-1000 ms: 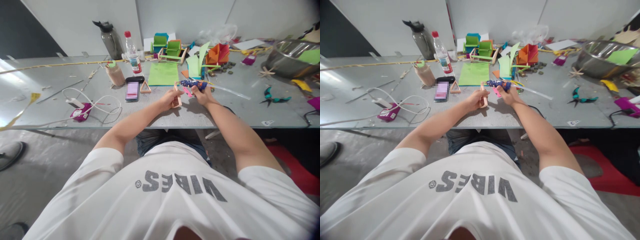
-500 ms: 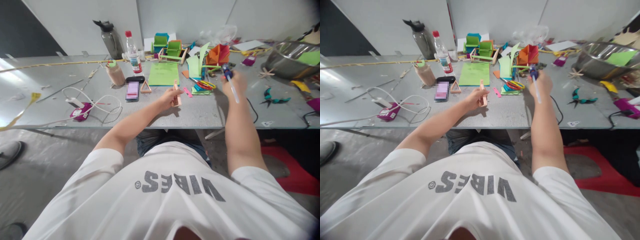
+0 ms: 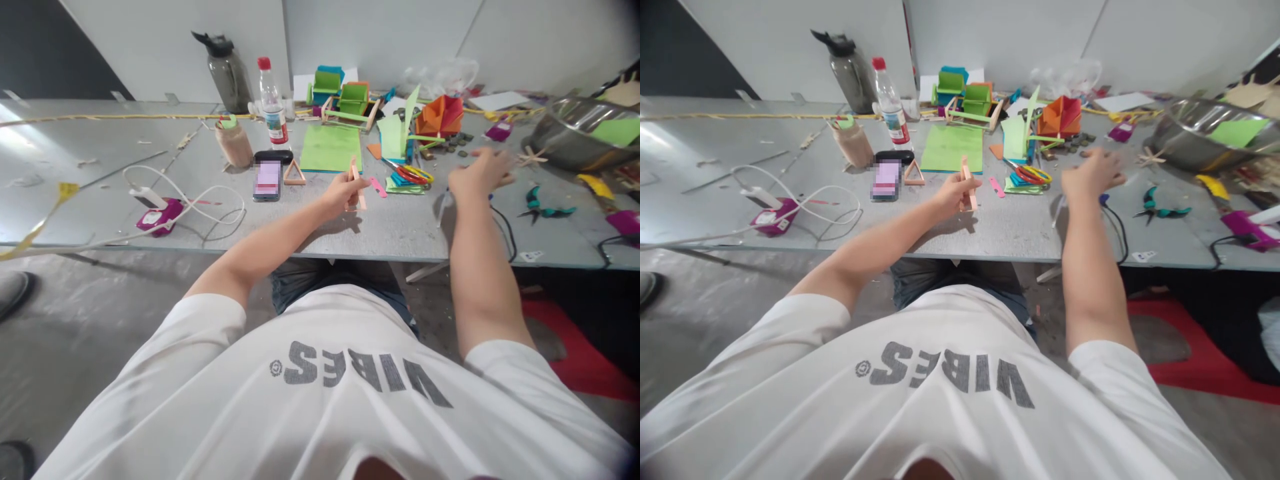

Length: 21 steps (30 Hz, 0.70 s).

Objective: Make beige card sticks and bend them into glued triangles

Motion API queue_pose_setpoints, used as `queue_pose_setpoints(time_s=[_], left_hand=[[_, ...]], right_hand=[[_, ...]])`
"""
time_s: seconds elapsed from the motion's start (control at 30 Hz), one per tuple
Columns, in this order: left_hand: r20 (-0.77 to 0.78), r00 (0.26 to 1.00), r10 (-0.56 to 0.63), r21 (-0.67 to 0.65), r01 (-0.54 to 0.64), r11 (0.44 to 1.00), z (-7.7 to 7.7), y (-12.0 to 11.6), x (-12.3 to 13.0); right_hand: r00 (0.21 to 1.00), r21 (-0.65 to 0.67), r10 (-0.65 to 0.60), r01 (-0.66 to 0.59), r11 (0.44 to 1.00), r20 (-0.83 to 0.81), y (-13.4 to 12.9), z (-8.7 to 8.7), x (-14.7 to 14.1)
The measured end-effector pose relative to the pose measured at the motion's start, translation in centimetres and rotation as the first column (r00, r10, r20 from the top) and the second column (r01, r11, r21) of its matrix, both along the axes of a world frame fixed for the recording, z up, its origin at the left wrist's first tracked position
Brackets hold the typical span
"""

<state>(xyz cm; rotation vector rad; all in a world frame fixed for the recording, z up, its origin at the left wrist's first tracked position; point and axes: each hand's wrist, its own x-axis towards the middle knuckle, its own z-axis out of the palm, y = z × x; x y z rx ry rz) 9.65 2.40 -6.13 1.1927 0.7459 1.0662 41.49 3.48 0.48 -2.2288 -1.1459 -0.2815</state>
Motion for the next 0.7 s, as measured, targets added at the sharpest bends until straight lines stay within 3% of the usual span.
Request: queue_pose_setpoints(time_s=[0.03,0.07,0.1,0.13,0.2,0.23,0.27,0.33,0.43,0.5,0.7], left_hand=[[-0.002,1.000,0.014,0.013,-0.014,1.000,0.0,0.0,0.1],[-0.004,1.000,0.029,0.026,-0.029,0.999,0.1,0.0,0.1],[-0.007,0.999,0.044,0.038,-0.044,0.998,0.2,0.0,0.1],[-0.010,0.998,0.059,0.047,-0.059,0.997,0.5,-0.1,0.1],[-0.018,0.996,0.092,0.059,-0.090,0.994,1.2,-0.3,-0.1],[-0.026,0.993,0.113,0.064,-0.111,0.992,1.6,-0.5,-0.2],[-0.037,0.990,0.136,0.069,-0.134,0.989,2.0,-0.6,-0.3],[-0.060,0.980,0.190,0.074,-0.185,0.980,2.7,-0.8,-0.6],[-0.098,0.970,0.222,0.065,-0.217,0.974,3.2,-0.9,-0.8],[-0.124,0.973,0.194,0.071,-0.186,0.980,3.1,-0.8,-0.7],[-0.142,0.987,0.076,0.093,-0.063,0.994,2.2,-0.4,-0.4]], right_hand=[[0.973,0.084,0.213,-0.206,0.975,-0.085,-0.5,0.3,-2.1],[0.868,0.132,0.462,-0.444,0.886,-0.183,-0.9,0.5,-4.2],[0.772,0.118,0.592,-0.582,0.805,-0.229,-1.2,0.5,-6.3],[0.685,0.109,0.670,-0.671,0.733,-0.285,-1.4,0.4,-8.3],[0.312,0.202,0.783,-0.854,0.479,-0.538,-1.4,-0.1,-11.7],[0.179,0.261,0.771,-0.874,0.410,-0.611,-1.3,-0.3,-13.0],[0.099,0.312,0.746,-0.866,0.390,-0.659,-1.1,-0.4,-14.2],[0.005,0.378,0.684,-0.831,0.409,-0.729,-0.7,-0.5,-15.7],[-0.073,0.451,0.621,-0.753,0.479,-0.781,-0.6,-0.5,-16.9],[-0.122,0.491,0.603,-0.717,0.496,-0.788,-1.0,-0.6,-17.1],[-0.225,0.578,0.619,-0.676,0.457,-0.753,-1.8,-1.6,-16.3]])
